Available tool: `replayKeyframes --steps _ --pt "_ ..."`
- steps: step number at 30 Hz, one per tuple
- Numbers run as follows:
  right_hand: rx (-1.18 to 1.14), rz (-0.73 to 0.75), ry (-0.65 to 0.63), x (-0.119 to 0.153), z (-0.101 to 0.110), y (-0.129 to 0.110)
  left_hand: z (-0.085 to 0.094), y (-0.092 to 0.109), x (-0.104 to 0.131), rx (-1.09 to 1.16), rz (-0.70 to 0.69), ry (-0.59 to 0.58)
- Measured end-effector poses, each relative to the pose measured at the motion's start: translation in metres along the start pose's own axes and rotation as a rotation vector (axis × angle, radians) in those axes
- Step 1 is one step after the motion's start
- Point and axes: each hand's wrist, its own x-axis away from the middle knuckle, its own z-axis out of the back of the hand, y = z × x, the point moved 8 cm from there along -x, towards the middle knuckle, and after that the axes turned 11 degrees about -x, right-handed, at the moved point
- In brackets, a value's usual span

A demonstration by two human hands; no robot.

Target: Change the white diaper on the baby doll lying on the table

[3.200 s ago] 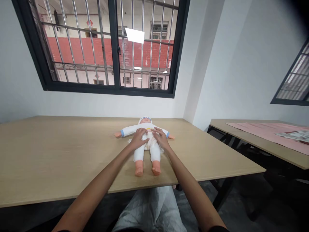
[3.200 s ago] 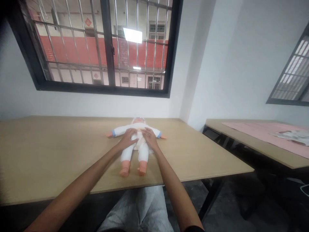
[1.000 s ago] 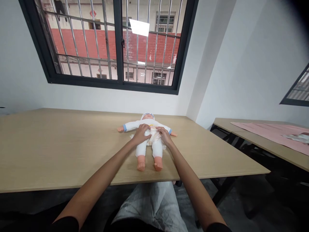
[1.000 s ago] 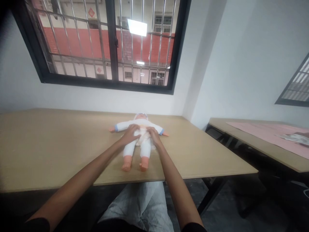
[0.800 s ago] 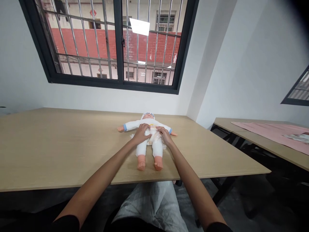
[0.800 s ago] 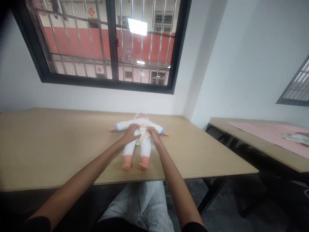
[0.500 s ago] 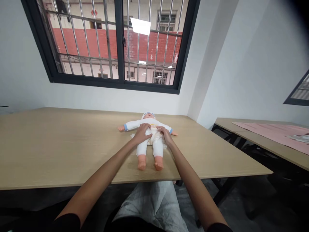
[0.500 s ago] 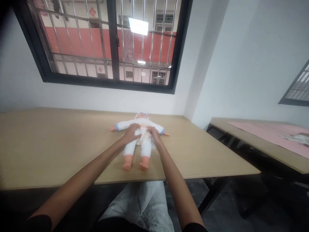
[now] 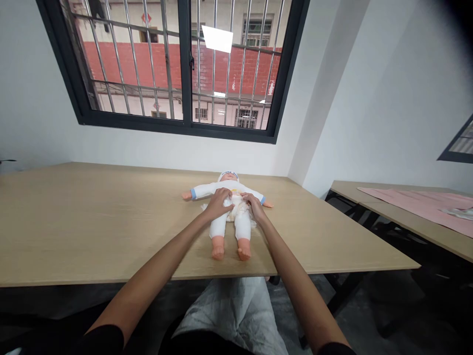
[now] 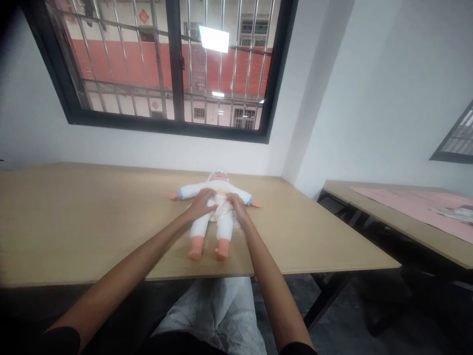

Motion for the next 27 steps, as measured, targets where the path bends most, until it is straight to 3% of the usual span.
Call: replayKeyframes --steps 16,27 --pt "0.073 -0.008 0.01 0.005 -0.003 -0.005 -0.006 -0.01 -0.001 0.092 0.009 0.03" --pt "0.095 -0.046 0.012 0.007 -0.006 -0.01 -0.006 -0.008 -0.003 -0.015 0.044 -0.05"
